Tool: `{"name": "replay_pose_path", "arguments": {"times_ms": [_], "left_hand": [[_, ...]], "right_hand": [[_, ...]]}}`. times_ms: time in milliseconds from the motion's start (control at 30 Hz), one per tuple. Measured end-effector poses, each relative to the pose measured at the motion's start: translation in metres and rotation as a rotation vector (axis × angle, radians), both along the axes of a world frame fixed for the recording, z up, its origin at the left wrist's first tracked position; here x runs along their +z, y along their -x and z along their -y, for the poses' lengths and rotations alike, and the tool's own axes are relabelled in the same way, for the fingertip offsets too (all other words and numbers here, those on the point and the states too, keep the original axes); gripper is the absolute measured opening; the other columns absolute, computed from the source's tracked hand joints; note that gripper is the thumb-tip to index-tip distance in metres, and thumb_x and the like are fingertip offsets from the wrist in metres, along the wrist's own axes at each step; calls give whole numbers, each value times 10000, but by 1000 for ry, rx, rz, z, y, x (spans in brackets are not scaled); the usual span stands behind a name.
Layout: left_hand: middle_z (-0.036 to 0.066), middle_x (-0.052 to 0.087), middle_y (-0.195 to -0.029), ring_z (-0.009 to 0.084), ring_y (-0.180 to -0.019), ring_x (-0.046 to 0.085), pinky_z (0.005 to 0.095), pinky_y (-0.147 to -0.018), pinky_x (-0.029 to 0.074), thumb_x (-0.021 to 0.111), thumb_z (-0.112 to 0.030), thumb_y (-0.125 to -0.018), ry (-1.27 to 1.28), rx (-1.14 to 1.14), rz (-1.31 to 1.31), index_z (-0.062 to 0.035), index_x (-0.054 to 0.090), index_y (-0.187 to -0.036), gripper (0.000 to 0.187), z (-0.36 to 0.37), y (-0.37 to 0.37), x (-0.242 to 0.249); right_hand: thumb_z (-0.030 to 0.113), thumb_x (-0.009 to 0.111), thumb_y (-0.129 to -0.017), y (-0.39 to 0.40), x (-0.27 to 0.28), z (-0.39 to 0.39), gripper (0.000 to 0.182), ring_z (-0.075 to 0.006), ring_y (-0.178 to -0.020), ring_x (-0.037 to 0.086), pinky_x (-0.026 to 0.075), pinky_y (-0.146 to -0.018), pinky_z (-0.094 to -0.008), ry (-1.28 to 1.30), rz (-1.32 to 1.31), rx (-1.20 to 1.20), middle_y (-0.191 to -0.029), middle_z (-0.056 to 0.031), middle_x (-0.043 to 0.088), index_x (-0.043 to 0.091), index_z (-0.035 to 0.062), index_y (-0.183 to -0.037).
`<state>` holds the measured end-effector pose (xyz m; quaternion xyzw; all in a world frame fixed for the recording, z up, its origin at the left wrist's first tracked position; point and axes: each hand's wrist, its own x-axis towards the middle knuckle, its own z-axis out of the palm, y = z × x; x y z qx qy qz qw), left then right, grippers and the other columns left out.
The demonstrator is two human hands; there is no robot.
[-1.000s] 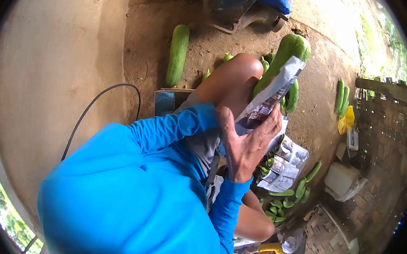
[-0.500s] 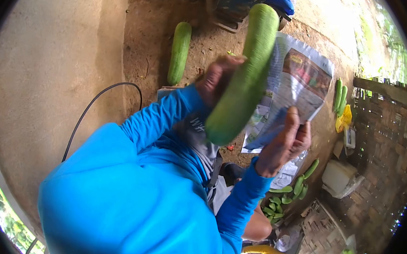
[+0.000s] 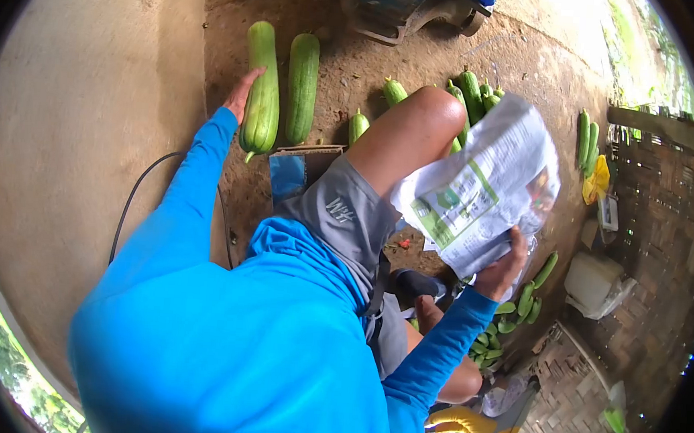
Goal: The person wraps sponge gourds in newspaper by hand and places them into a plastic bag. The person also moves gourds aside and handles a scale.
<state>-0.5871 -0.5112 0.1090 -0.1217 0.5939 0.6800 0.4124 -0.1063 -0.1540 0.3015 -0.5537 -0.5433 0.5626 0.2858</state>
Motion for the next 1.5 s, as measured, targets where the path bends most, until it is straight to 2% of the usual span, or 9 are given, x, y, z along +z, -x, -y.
{"name": "replay_pose_path", "arguments": {"times_ms": [167, 300, 367, 500, 867, 1033, 1100, 1200, 1500], "left_hand": [[232, 687, -1197, 351, -1087, 673, 453, -953, 529, 800, -644, -701, 612, -68, -305, 57, 636, -1248, 904, 33, 12, -108], [287, 671, -1205, 417, -1132, 655, 490, -985, 512, 805, -674, -677, 742, -153, -491, 61, 609, -1237, 944, 13, 4, -94], [306, 654, -1223, 439, -1134, 647, 504, -979, 515, 783, -652, -711, 875, -258, -610, 43, 604, -1235, 889, 7, 6, -93], [340, 613, -1250, 498, -1121, 625, 543, -945, 528, 701, -574, -803, 1044, -248, -1172, 3, 596, -1206, 712, -39, -12, -43], [302, 615, -1284, 439, -1131, 652, 521, -928, 542, 728, -548, -765, 1313, -498, -724, 23, 202, -1561, 1112, -119, -54, -34], [292, 657, -1218, 426, -1101, 663, 502, -953, 536, 828, -536, -703, 719, -415, -669, 70, 292, -1507, 1141, -87, -21, -47], [226, 698, -1128, 369, -990, 697, 462, -907, 573, 810, -484, -763, 263, -90, -263, 60, 565, -1253, 772, -68, 3, -111], [235, 687, -924, 315, -697, 679, 447, -709, 592, 618, -494, -912, -464, -292, 279, 37, 601, -1209, 609, -42, -4, -23], [267, 614, -1111, 352, -874, 638, 499, -788, 567, 665, -522, -831, -610, -171, 254, 39, 512, -1381, 800, -45, -67, 104]], "right_hand": [[271, 578, -1002, -97, -92, 7, 349, -218, -1043, 643, 500, -964, -344, -133, 174, -21, -1147, -76, 676, 661, -8, -1193], [251, 561, -1016, -137, -105, 12, 348, -212, -1184, 570, 447, -1055, -384, -503, 227, 137, -1248, -95, 625, 652, -15, -1222], [62, 537, -991, -135, -95, 14, 346, -269, -1154, 578, 461, -1035, -407, 5, -208, -200, -1252, -151, 583, 578, 44, -1334], [-3, 508, -914, -145, -89, 31, 475, -298, -1112, 594, 488, -978, -440, -452, 224, 128, -1183, -195, 583, 542, 46, -1386], [-124, 432, -867, -122, -70, 68, 552, -344, -1169, 596, 460, -1055, -434, -888, 529, 393, -1250, -191, 626, 544, -15, -1397], [-151, 378, -826, -111, -68, 71, 601, -390, -1024, 612, 498, -926, -451, -969, 597, 360, -1077, -223, 614, 563, 14, -1373], [-167, 410, -846, -118, -74, 73, 580, -380, -1062, 617, 494, -965, -447, -960, 577, 323, -1119, -209, 637, 562, 13, -1376], [-197, 497, -855, -135, -92, 73, 551, -352, -1197, 602, 446, -1087, -432, -879, 435, 230, -1276, -161, 653, 563, -11, -1370], [-166, 467, -826, -88, -50, 59, 604, -387, -1234, 579, 415, -1098, -459, -1106, 595, 314, -1326, -187, 629, 521, -22, -1409]]}}
